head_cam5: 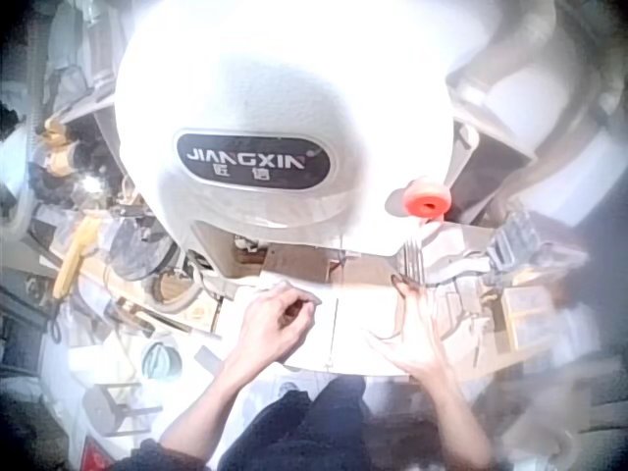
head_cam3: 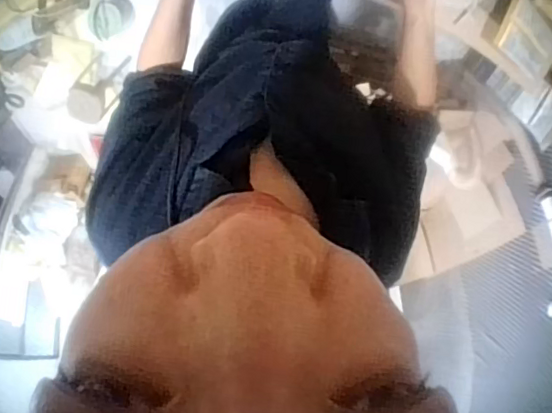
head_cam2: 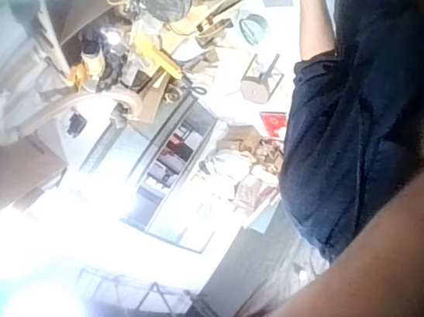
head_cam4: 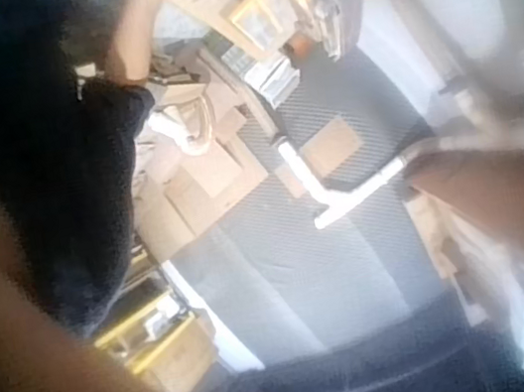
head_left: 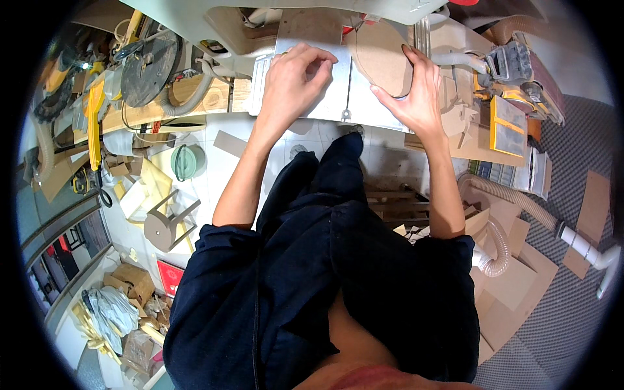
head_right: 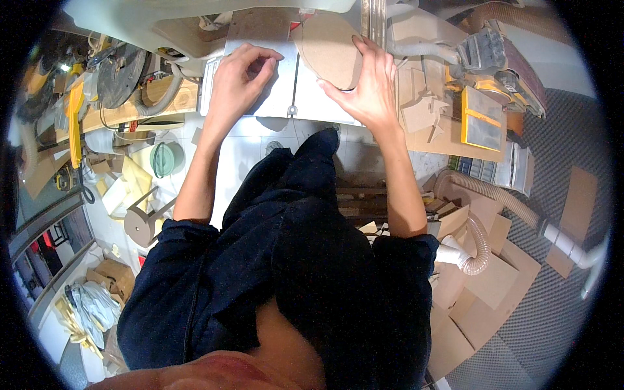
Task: The person uses a bandsaw to cut a curved shape out of a piece of light-colored wood. They guide the wood along a marked line with both hands, carefully maneuvering it through the blade to create a smooth, rounded edge.
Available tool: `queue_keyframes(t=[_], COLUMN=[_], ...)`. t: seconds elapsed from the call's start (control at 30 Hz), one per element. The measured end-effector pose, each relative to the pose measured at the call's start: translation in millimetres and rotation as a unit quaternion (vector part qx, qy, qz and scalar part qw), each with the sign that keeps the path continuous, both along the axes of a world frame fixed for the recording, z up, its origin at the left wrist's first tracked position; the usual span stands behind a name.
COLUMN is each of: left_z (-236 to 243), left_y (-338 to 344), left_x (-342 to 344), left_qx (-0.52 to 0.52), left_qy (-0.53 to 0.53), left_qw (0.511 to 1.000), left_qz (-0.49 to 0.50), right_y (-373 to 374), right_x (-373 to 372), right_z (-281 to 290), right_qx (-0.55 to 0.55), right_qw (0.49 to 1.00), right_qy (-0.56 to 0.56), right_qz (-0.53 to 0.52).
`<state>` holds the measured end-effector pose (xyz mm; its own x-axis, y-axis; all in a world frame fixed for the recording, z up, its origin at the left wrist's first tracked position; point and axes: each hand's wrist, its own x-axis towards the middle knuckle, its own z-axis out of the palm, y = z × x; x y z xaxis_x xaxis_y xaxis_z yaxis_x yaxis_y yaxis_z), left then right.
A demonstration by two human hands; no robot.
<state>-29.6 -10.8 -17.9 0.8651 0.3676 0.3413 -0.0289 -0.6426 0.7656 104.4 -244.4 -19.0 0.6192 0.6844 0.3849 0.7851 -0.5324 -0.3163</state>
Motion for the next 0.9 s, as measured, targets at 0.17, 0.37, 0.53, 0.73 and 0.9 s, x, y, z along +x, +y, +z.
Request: queue_keyframes(t=[0.17,0.37,0.53,0.73,0.9], left_z=[1.3,3.4,2.1,1.4,1.6], left_y=[-0.7,-1.2,-0.4,-0.7,-1.9], left_x=[-0.1,-0.5,-0.7,-0.3,-0.4], left_qx=[0.002,-0.008,0.005,-0.001,-0.013], left_qy=[0.003,0.006,0.008,0.006,0.010], left_qw=[1.000,1.000,1.000,1.000,1.000], left_qz=[0.001,0.001,0.001,0.001,0.004], right_y=[-0.2,0.2,1.1,0.9,1.5], right_x=[1.0,0.6,0.7,1.5,0.8], right_z=[-0.7,-1.8,-1.4,-2.6,-1.0], right_qx=[0.003,0.002,0.002,0.008,0.000], right_qw=[1.000,1.000,1.000,1.000,1.000], right_qy=[-0.004,-0.008,-0.012,-0.019,-0.020], right_qz=[0.003,-0.002,-0.004,-0.001,-0.006])
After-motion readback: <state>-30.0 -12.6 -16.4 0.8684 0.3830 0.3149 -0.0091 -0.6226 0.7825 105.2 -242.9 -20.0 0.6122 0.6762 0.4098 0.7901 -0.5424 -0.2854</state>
